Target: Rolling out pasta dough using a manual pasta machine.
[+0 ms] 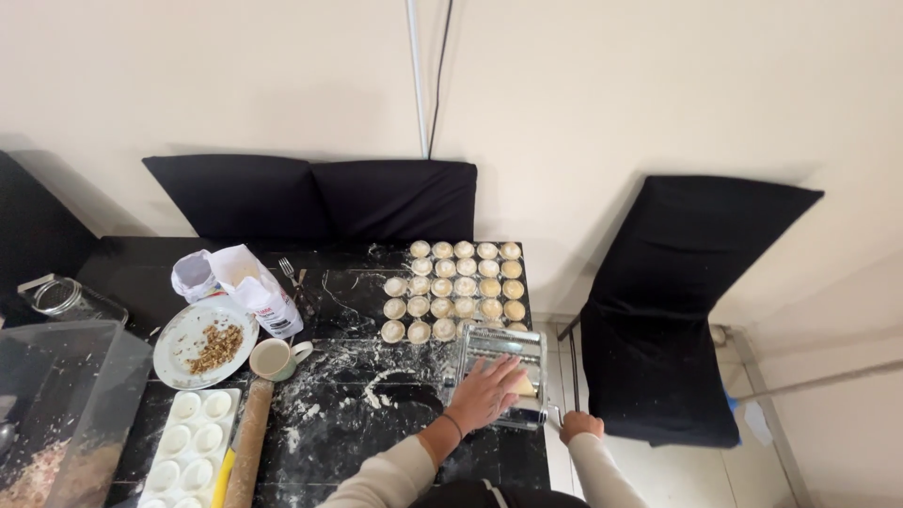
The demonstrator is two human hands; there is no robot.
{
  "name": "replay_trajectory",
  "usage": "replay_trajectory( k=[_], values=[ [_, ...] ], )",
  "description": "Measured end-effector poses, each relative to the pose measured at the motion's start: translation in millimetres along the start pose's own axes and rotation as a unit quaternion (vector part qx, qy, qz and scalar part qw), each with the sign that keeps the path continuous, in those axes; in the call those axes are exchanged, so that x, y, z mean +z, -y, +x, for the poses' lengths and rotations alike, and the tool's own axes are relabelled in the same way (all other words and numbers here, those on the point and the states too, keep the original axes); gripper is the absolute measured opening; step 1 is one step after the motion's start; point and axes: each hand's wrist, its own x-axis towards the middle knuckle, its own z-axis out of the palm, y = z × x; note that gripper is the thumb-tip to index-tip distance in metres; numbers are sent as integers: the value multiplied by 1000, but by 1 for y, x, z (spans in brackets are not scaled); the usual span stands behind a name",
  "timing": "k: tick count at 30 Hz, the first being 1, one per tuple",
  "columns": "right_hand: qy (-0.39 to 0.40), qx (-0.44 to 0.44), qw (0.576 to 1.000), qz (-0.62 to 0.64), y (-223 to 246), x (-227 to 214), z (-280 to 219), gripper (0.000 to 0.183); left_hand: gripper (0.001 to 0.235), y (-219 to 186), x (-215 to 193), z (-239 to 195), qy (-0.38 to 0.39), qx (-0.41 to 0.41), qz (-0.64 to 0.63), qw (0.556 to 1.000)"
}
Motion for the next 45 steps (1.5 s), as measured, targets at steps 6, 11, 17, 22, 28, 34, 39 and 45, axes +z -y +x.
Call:
replay_trajectory(
  k=[6,11,17,22,28,34,39,45],
  values=[
    [17,-41,999,14,-23,35,-55,17,61,-5,12,4,-36,23,7,999],
    [-57,-31,996,68,-49,17,-118,12,67,-3,27,-1,-58,24,-10,998],
    [-234,-20,963,132,-68,-24,-127,11,76,-6,20,-2,-15,19,-10,1000],
    [-377,-23,913,155,-75,-60,-92,19,76,-7,17,-4,2,18,14,1000],
    [-511,-27,850,124,-58,-125,-62,21,75,-8,23,-7,-12,23,23,999],
    [-387,16,916,99,-40,-147,12,16,72,-9,21,-9,-5,17,-24,1000],
    [-269,28,962,35,-28,-89,104,19,70,-9,26,-9,-14,11,-61,998],
    [-124,34,992,-4,0,-66,64,23,77,-2,48,-2,-24,23,-12,999]
  ],
)
